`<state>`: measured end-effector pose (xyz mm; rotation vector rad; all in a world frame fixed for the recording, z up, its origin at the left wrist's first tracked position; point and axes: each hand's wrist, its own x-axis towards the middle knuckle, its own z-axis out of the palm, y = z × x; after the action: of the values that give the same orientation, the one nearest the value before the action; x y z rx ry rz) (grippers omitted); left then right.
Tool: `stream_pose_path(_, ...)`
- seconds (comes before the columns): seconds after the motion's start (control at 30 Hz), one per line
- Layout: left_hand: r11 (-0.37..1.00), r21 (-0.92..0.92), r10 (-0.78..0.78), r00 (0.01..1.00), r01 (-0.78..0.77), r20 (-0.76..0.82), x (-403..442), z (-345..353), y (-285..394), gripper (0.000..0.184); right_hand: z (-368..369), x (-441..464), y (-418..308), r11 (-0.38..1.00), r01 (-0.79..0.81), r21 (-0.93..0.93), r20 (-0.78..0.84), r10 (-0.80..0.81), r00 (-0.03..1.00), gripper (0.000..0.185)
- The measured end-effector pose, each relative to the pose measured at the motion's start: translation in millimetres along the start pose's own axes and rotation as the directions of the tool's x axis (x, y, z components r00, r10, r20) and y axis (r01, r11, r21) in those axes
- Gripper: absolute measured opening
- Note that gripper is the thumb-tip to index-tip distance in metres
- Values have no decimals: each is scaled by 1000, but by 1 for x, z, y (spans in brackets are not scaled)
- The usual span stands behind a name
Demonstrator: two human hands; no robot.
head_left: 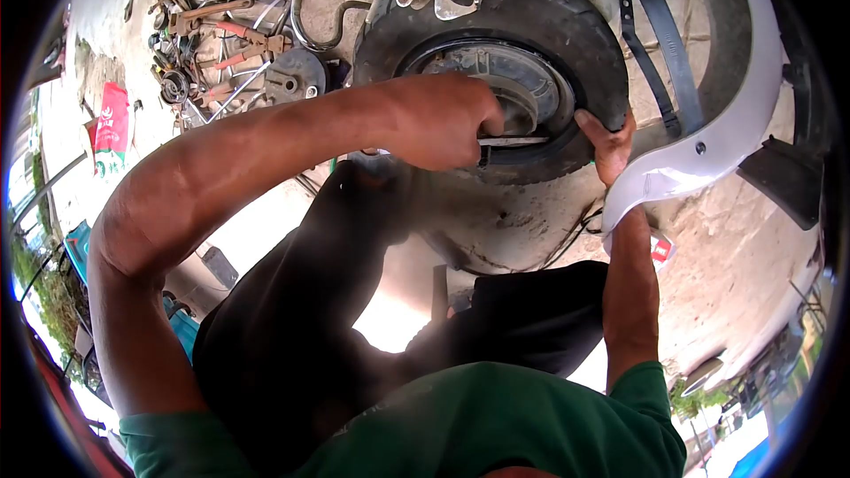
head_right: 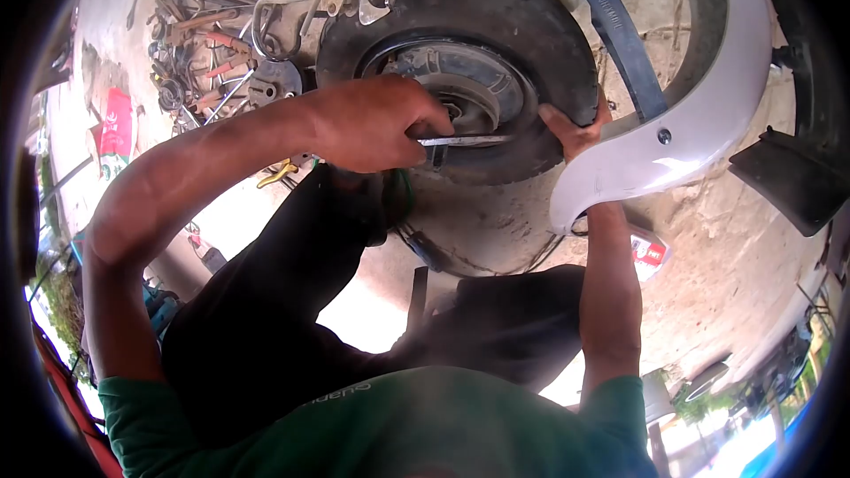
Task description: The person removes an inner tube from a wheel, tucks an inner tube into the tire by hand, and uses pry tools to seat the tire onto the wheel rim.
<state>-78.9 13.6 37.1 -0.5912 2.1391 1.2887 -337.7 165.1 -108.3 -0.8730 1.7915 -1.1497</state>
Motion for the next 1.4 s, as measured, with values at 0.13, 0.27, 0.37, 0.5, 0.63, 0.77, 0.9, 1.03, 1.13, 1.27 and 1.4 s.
stream_pose_path(0.13,977,-196,-117,984,89,-137,-8,37,18,37,0,1,-1,999,-39,23,3,39,999,64)
stream_pose_path(0.27,855,-478,-228,974,199,-4,-14,72,50,29,3,-6,-4,993,-94,74,-10,95,995,67)
stream_pose_path(0.37,618,-699,-414,905,360,99,-3,95,87,25,-8,1,14,961,-96,260,106,71,992,61)
stream_pose_path(0.5,314,-872,-609,785,376,119,15,117,146,25,1,20,114,962,31,271,245,-100,964,56)
stream_pose_path(0.63,247,-931,-632,773,270,56,33,152,164,24,17,14,105,990,58,128,123,-74,990,65)
stream_pose_path(0.77,187,-971,-648,762,146,-10,51,214,147,19,9,12,38,997,76,-2,79,-76,994,65)
stream_pose_path(0.9,207,-973,-683,728,103,-68,71,235,155,14,3,9,30,942,162,-293,86,-143,986,65)
stream_pose_path(1.03,540,-829,-570,662,-145,-486,125,316,126,14,11,15,38,926,233,-296,22,-237,971,70)
stream_pose_path(1.13,425,-904,-611,721,-52,-329,128,316,107,21,2,5,18,948,169,-269,37,-165,986,53)
stream_pose_path(1.27,494,-869,-573,743,-22,-345,141,324,94,27,4,5,18,972,89,-217,4,-91,996,49)
stream_pose_path(1.4,566,-825,-572,725,12,-382,151,328,89,28,4,5,20,964,105,-245,-17,-113,993,47)
